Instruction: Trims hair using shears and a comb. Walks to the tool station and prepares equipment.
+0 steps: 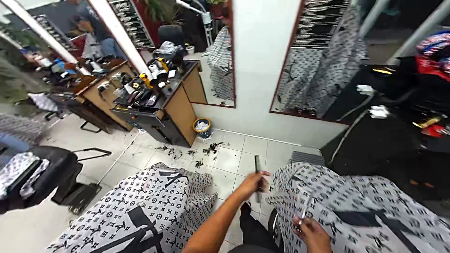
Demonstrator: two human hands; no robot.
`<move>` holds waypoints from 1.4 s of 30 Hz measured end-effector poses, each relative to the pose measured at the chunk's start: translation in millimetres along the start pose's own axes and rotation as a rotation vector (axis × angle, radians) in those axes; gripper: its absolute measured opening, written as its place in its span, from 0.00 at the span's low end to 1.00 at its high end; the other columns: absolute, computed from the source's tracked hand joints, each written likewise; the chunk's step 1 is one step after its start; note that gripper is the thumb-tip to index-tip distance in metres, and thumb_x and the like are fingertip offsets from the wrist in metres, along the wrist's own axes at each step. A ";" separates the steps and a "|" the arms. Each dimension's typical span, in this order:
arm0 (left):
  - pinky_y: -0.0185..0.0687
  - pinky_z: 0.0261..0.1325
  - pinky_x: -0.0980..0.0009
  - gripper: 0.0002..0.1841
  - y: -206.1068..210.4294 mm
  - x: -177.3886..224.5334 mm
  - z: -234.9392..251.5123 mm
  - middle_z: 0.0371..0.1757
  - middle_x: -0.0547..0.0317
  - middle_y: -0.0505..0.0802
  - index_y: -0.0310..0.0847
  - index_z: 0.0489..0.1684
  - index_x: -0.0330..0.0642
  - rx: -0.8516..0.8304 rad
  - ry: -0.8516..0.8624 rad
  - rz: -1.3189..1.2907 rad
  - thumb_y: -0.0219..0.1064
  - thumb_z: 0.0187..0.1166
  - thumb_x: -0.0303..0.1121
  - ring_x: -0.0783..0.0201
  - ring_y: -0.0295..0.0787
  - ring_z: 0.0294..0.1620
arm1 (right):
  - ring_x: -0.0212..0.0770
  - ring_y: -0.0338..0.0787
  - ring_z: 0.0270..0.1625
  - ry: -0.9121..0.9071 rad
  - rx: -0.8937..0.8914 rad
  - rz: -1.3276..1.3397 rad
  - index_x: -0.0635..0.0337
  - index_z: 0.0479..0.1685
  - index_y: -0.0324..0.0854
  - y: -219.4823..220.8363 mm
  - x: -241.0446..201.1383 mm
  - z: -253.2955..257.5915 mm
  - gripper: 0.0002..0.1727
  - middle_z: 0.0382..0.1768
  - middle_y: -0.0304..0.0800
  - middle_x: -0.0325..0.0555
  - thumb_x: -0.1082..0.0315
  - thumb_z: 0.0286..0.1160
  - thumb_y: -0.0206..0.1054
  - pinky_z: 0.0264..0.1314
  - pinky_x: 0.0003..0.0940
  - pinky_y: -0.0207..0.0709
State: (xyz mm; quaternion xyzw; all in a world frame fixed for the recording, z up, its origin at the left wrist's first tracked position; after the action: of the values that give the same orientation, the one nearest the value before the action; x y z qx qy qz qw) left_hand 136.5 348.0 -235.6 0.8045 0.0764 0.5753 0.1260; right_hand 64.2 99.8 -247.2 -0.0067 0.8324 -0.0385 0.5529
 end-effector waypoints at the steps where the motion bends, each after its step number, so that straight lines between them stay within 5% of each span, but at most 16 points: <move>1: 0.74 0.26 0.72 0.28 -39.1 -1.9 22.4 0.22 0.67 0.80 0.79 0.65 0.36 0.200 -0.035 0.050 0.37 0.96 0.47 0.71 0.74 0.19 | 0.35 0.89 0.32 0.017 -0.002 -0.082 0.66 0.33 0.75 12.7 1.9 35.2 0.10 0.30 0.86 0.44 0.73 0.76 0.72 0.38 0.37 0.89; 3: 0.62 0.19 0.72 0.34 -114.6 6.2 51.8 0.16 0.69 0.70 0.84 0.59 0.37 0.478 -0.090 0.121 0.34 0.95 0.55 0.71 0.61 0.13 | 0.37 0.86 0.27 -0.072 -0.044 -0.261 0.67 0.28 0.79 50.0 -11.2 107.8 0.12 0.25 0.85 0.46 0.72 0.70 0.77 0.34 0.38 0.87; 5: 0.59 0.19 0.71 0.38 -177.4 26.3 59.8 0.15 0.67 0.70 0.84 0.61 0.38 0.646 -0.121 0.133 0.30 0.94 0.58 0.70 0.59 0.12 | 0.42 0.88 0.29 -0.181 -0.152 -0.376 0.68 0.31 0.86 101.1 -42.9 172.8 0.10 0.31 0.90 0.51 0.70 0.67 0.80 0.38 0.46 0.87; 7: 0.63 0.21 0.70 0.33 -226.1 45.4 57.7 0.22 0.63 0.76 0.80 0.67 0.36 0.795 -0.113 0.110 0.34 0.96 0.52 0.68 0.63 0.16 | 0.49 0.91 0.37 -0.237 -0.306 -0.462 0.68 0.38 0.89 157.5 -87.4 225.5 0.11 0.38 0.92 0.56 0.67 0.69 0.78 0.46 0.55 0.87; 10: 0.74 0.28 0.70 0.21 -293.5 62.9 55.0 0.36 0.53 0.85 0.72 0.74 0.30 1.022 -0.043 0.012 0.47 0.95 0.37 0.67 0.75 0.24 | 0.46 0.92 0.38 -0.303 -0.510 -0.503 0.67 0.39 0.87 259.5 -150.3 290.2 0.12 0.37 0.92 0.53 0.65 0.72 0.76 0.47 0.50 0.89; 13: 0.79 0.41 0.66 0.22 -353.5 74.7 57.2 0.49 0.45 0.89 0.65 0.81 0.31 1.168 0.009 -0.150 0.53 0.90 0.28 0.63 0.82 0.37 | 0.44 0.92 0.38 -0.342 -0.646 -0.509 0.68 0.46 0.83 368.5 -201.3 341.6 0.14 0.36 0.91 0.52 0.64 0.74 0.74 0.47 0.46 0.89; 16: 0.80 0.50 0.59 0.25 -420.5 94.9 62.4 0.59 0.38 0.87 0.64 0.85 0.35 1.261 0.074 -0.213 0.55 0.88 0.27 0.57 0.84 0.47 | 0.43 0.94 0.40 -0.374 -0.751 -0.611 0.67 0.53 0.81 482.7 -248.9 377.2 0.17 0.39 0.93 0.51 0.61 0.78 0.72 0.49 0.45 0.89; 19: 0.83 0.48 0.58 0.27 -506.6 127.6 79.3 0.54 0.38 0.90 0.65 0.85 0.36 1.324 0.128 -0.152 0.62 0.85 0.27 0.57 0.87 0.44 | 0.44 0.94 0.43 -0.475 -0.825 -0.734 0.66 0.53 0.82 602.9 -284.7 421.1 0.18 0.41 0.93 0.52 0.58 0.79 0.71 0.55 0.46 0.86; 21: 0.85 0.46 0.59 0.26 -574.1 156.1 98.9 0.50 0.39 0.91 0.67 0.80 0.33 1.376 0.170 -0.091 0.65 0.83 0.27 0.58 0.89 0.42 | 0.45 0.94 0.45 -0.495 -0.858 -0.759 0.67 0.53 0.82 691.4 -298.9 457.5 0.18 0.42 0.93 0.53 0.58 0.80 0.70 0.58 0.46 0.86; 23: 0.85 0.54 0.55 0.20 -645.4 184.9 127.4 0.55 0.37 0.90 0.74 0.71 0.27 1.380 0.175 0.036 0.63 0.83 0.26 0.53 0.89 0.49 | 0.44 0.95 0.44 -0.452 -0.880 -0.756 0.68 0.54 0.82 782.2 -311.6 494.1 0.18 0.43 0.94 0.54 0.59 0.81 0.69 0.57 0.44 0.88; 28: 0.79 0.73 0.44 0.19 -771.9 256.1 191.2 0.66 0.42 0.90 0.83 0.69 0.39 1.234 -0.175 0.569 0.58 0.83 0.29 0.46 0.87 0.68 | 0.50 0.94 0.50 -0.345 -0.917 -0.929 0.72 0.59 0.81 963.9 -329.0 552.5 0.20 0.48 0.93 0.60 0.61 0.84 0.65 0.61 0.50 0.85; 31: 0.76 0.75 0.43 0.20 -810.5 273.4 219.8 0.67 0.44 0.90 0.83 0.70 0.44 1.114 -0.360 0.765 0.54 0.84 0.30 0.45 0.85 0.72 | 0.55 0.94 0.44 -0.294 -0.906 -0.997 0.71 0.57 0.83 1019.9 -319.1 584.4 0.19 0.45 0.93 0.61 0.60 0.83 0.68 0.54 0.55 0.85; 35: 0.71 0.80 0.48 0.19 -849.3 292.6 239.2 0.69 0.45 0.88 0.84 0.69 0.43 1.091 -0.385 0.851 0.55 0.84 0.28 0.46 0.80 0.76 | 0.52 0.94 0.39 -0.271 -0.899 -1.102 0.67 0.55 0.84 1078.3 -316.0 613.6 0.19 0.41 0.94 0.58 0.59 0.79 0.71 0.47 0.54 0.86; 39: 0.70 0.82 0.48 0.18 -863.3 288.6 250.0 0.72 0.44 0.87 0.84 0.67 0.40 1.103 -0.338 0.904 0.56 0.83 0.26 0.46 0.80 0.76 | 0.68 0.90 0.57 -0.406 -0.848 -1.274 0.67 0.55 0.87 1103.4 -321.8 623.2 0.23 0.51 0.91 0.68 0.55 0.72 0.74 0.60 0.73 0.78; 42: 0.69 0.83 0.51 0.19 -868.8 285.2 253.1 0.75 0.46 0.85 0.85 0.68 0.40 1.147 -0.308 0.935 0.56 0.82 0.25 0.47 0.78 0.78 | 0.69 0.89 0.58 -0.458 -0.865 -1.309 0.66 0.54 0.88 1118.7 -326.3 622.0 0.23 0.51 0.91 0.68 0.54 0.71 0.75 0.61 0.75 0.77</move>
State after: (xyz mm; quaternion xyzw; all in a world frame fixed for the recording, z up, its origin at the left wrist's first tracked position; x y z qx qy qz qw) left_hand 488.0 1226.4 -307.2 0.7639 -0.0040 0.3198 -0.5605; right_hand 798.9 1197.4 -267.1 -0.7120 0.4676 -0.0264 0.5232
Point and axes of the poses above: each hand's wrist, its own z-axis towards the middle knuckle, its own y-axis out of the palm, x = y × z, the point moved 3 cm from there along z, towards the middle knuckle
